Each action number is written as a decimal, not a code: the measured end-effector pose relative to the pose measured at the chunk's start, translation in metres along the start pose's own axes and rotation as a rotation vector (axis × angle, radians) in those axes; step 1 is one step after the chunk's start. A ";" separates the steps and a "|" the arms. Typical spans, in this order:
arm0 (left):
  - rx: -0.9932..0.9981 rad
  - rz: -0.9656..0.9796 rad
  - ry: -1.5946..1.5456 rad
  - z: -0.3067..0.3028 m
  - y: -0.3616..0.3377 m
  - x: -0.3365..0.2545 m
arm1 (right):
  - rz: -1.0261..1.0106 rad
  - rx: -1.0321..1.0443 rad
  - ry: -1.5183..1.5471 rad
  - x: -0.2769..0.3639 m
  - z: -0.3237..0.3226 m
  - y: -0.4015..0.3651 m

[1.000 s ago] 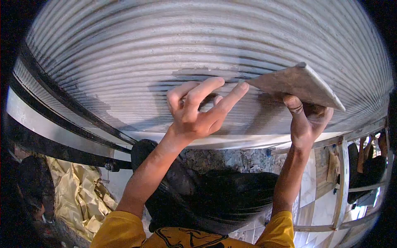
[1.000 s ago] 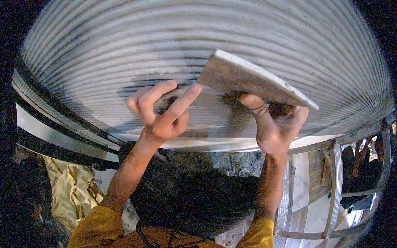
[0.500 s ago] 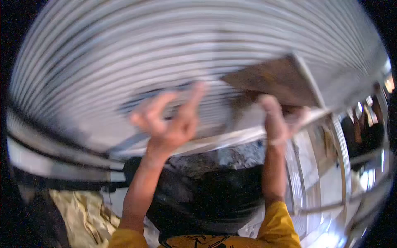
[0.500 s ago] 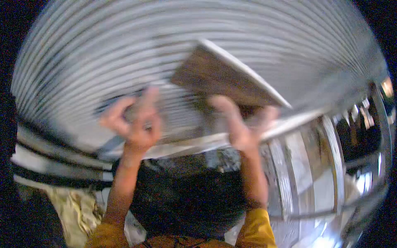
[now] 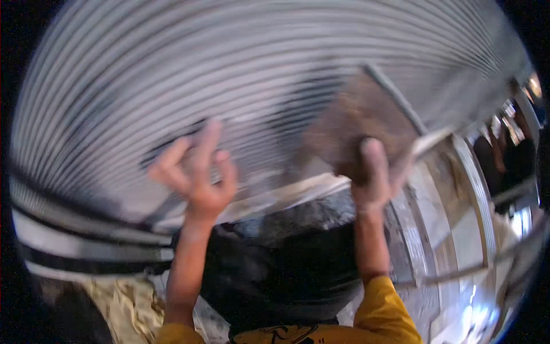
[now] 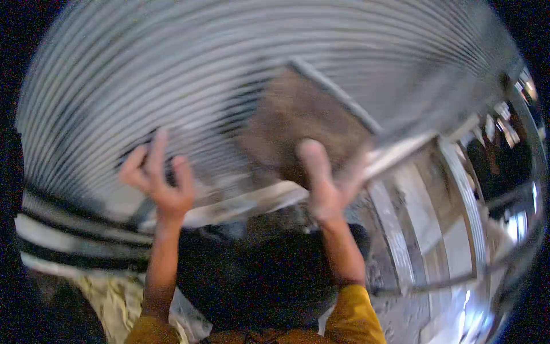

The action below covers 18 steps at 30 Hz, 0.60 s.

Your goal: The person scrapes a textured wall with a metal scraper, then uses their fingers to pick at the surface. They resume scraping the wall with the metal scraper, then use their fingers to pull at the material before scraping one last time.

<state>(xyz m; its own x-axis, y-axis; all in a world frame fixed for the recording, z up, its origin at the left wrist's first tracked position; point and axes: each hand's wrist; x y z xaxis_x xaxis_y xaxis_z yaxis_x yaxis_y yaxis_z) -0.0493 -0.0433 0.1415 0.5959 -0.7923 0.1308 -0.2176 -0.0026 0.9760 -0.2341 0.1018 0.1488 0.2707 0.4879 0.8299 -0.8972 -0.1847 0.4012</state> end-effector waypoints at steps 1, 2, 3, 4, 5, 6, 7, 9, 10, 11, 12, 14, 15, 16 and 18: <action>0.009 -0.006 -0.005 -0.001 0.001 0.000 | -0.080 0.033 -0.003 -0.008 0.000 0.002; 0.039 -0.011 -0.008 -0.006 0.007 -0.001 | -0.138 0.039 0.014 -0.015 0.000 0.003; 0.066 -0.013 -0.023 -0.007 0.011 -0.001 | -0.144 0.014 0.032 -0.018 0.005 0.000; 0.066 -0.005 0.015 -0.008 0.011 0.004 | -0.159 -0.021 0.044 -0.018 0.012 -0.003; 0.042 -0.016 -0.056 -0.007 0.010 0.007 | -0.148 -0.007 0.067 -0.017 0.017 -0.004; 0.023 -0.036 -0.137 -0.009 0.007 0.009 | -0.182 0.041 0.067 -0.015 0.018 -0.005; 0.043 -0.069 -0.144 -0.013 0.006 0.012 | -0.226 0.083 0.064 -0.014 0.020 -0.004; -0.002 -0.035 -0.109 -0.014 0.010 0.012 | -0.229 0.105 0.053 -0.017 0.014 -0.001; -0.039 -0.008 -0.078 -0.015 0.011 0.014 | -0.227 0.127 0.033 -0.019 0.014 -0.001; -0.040 -0.007 -0.073 -0.017 0.017 0.016 | -0.227 0.130 0.037 -0.019 0.016 -0.002; -0.062 -0.033 -0.056 -0.020 0.028 0.017 | -0.213 0.139 0.044 -0.019 0.017 -0.002; -0.079 -0.054 -0.034 -0.021 0.044 0.018 | -0.193 0.148 0.056 -0.022 0.019 -0.003; -0.040 -0.063 -0.005 -0.018 0.048 0.017 | -0.190 0.159 0.056 -0.024 0.020 -0.004; -0.003 -0.071 0.025 -0.015 0.051 0.016 | -0.189 0.169 0.058 -0.025 0.020 -0.005; -0.048 -0.056 0.048 -0.009 0.053 0.012 | -0.153 0.155 0.075 -0.023 0.026 -0.008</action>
<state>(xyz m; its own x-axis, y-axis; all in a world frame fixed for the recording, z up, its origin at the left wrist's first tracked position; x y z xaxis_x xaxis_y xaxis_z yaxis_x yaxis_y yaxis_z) -0.0467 -0.0468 0.1969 0.6430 -0.7614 0.0825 -0.1457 -0.0159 0.9892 -0.2242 0.0700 0.1362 0.3679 0.5814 0.7257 -0.7816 -0.2294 0.5801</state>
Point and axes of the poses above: each hand's wrist, its own y-axis towards the middle knuckle, its own z-axis out of the palm, x = y × z, and after that the axes turned 7 degrees about -x, right-handed
